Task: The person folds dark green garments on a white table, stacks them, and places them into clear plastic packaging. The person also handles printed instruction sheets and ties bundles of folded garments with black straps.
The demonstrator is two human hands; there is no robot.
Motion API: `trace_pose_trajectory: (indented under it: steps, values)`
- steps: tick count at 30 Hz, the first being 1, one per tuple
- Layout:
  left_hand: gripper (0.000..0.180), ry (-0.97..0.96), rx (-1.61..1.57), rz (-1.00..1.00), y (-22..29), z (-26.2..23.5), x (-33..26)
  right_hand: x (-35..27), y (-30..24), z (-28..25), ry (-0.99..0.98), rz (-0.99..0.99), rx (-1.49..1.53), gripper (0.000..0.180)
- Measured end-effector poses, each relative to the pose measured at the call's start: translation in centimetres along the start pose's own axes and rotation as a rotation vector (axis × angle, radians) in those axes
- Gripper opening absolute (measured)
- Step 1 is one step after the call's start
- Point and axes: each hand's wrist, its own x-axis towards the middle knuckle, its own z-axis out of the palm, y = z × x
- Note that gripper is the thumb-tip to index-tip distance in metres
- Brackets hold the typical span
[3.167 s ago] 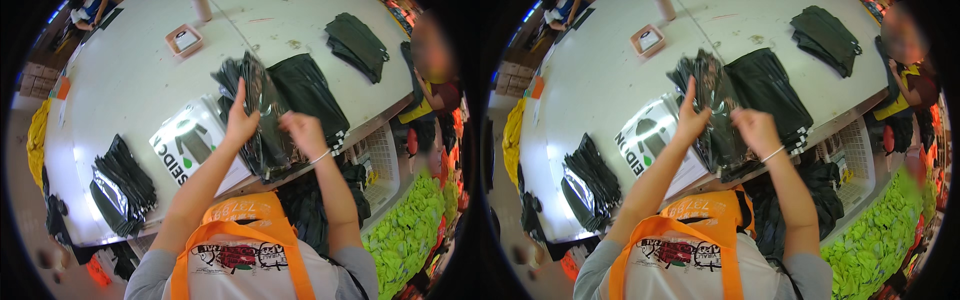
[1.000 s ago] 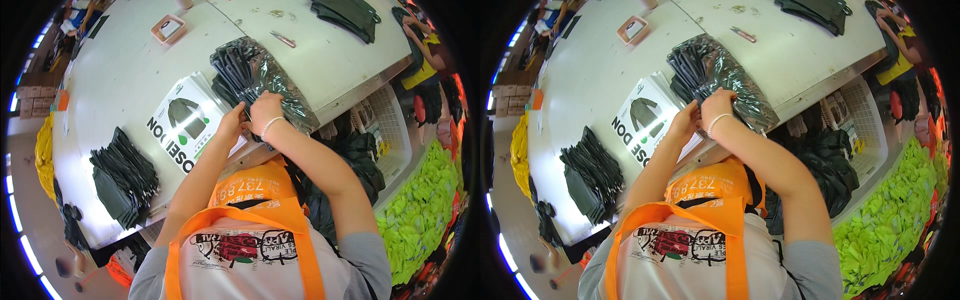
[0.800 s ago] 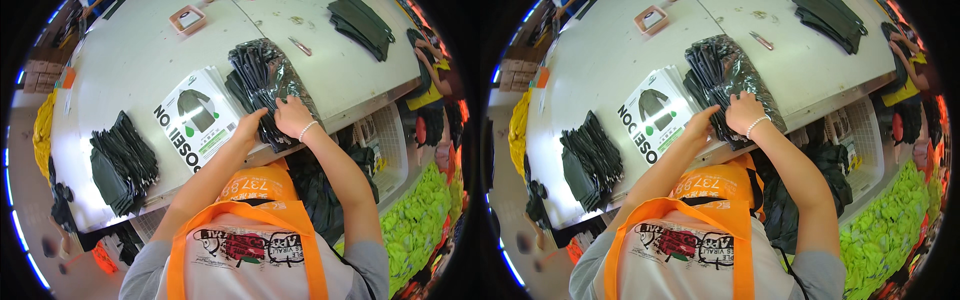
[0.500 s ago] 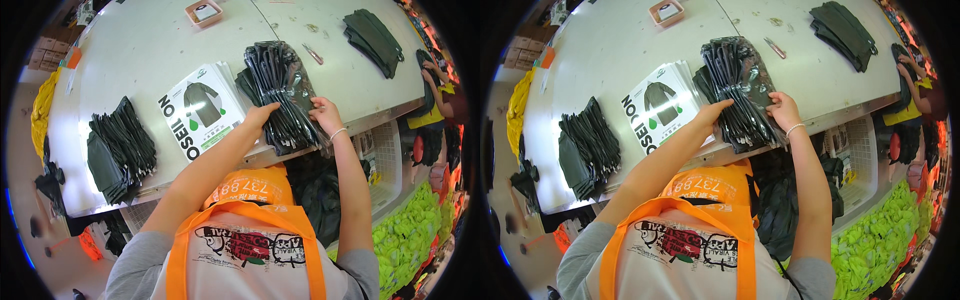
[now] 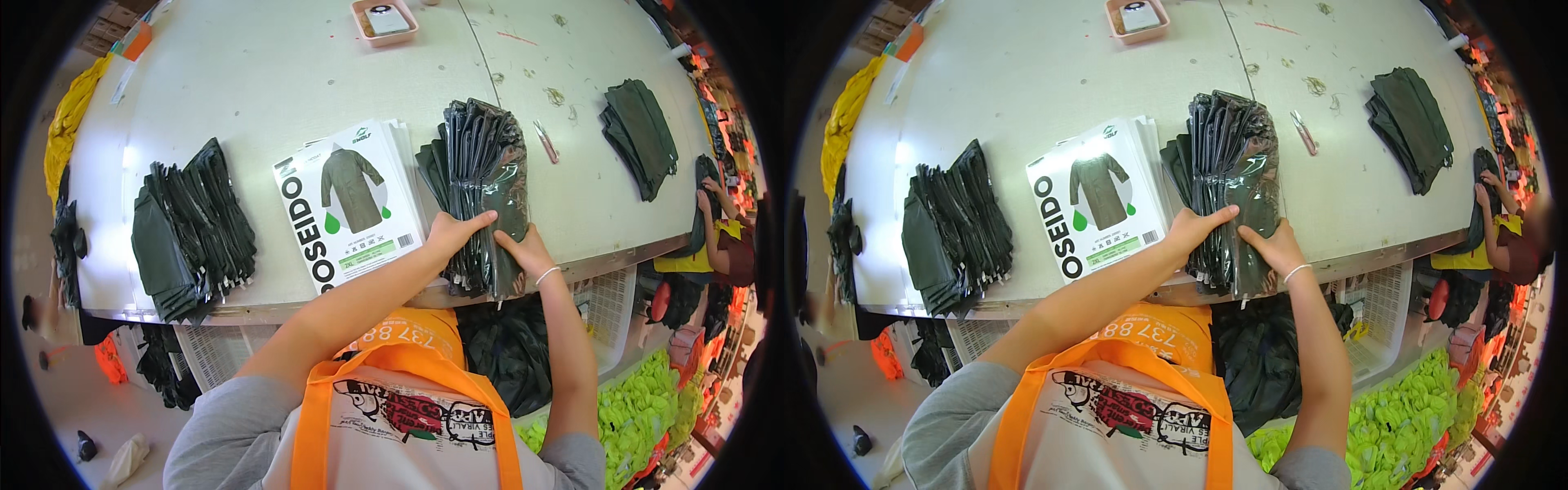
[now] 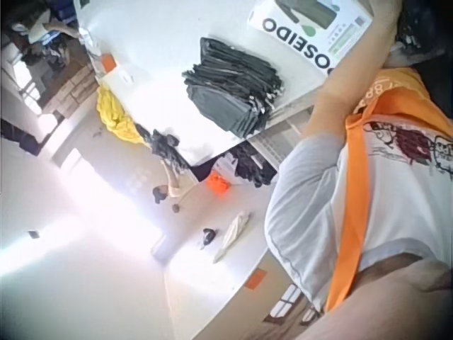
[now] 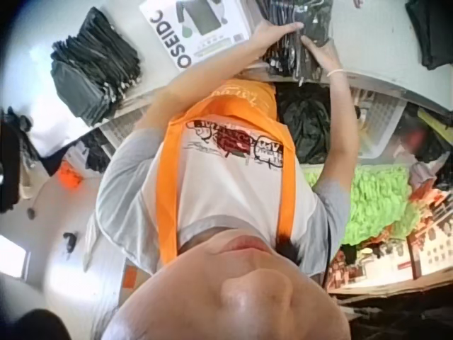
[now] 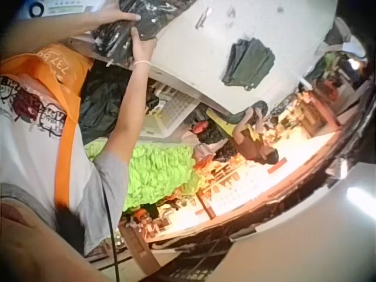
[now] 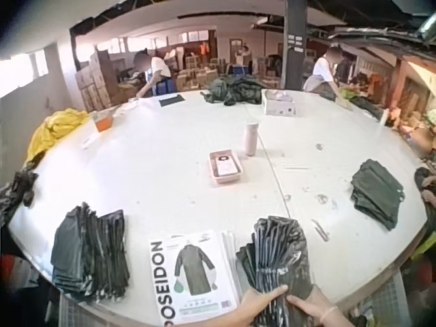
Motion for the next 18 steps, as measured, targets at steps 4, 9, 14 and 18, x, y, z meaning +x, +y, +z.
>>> trace_pose_trajectory:
  steps: [4, 9, 14, 18]
  values:
    - [0.046, 0.057, -0.040, -0.003, -1.1, -0.8, 1.0, 0.2, 1.9, 3.5, 0.366, -0.182, -0.333, 0.100]
    - [0.047, 0.028, -0.011, 0.013, -2.3, -0.5, 2.7, 0.1, 1.8, 2.2, 0.268, -0.173, -0.096, 0.107]
    - [0.101, 0.355, 0.541, 0.681, -3.7, -0.2, 3.6, -1.9, 3.5, 0.8, 0.311, -0.024, 0.136, 0.088]
    - [0.095, 0.281, 1.356, 0.985, 0.2, -0.8, 3.0, -8.6, 9.5, 3.2, 0.650, -0.101, 0.345, 0.060]
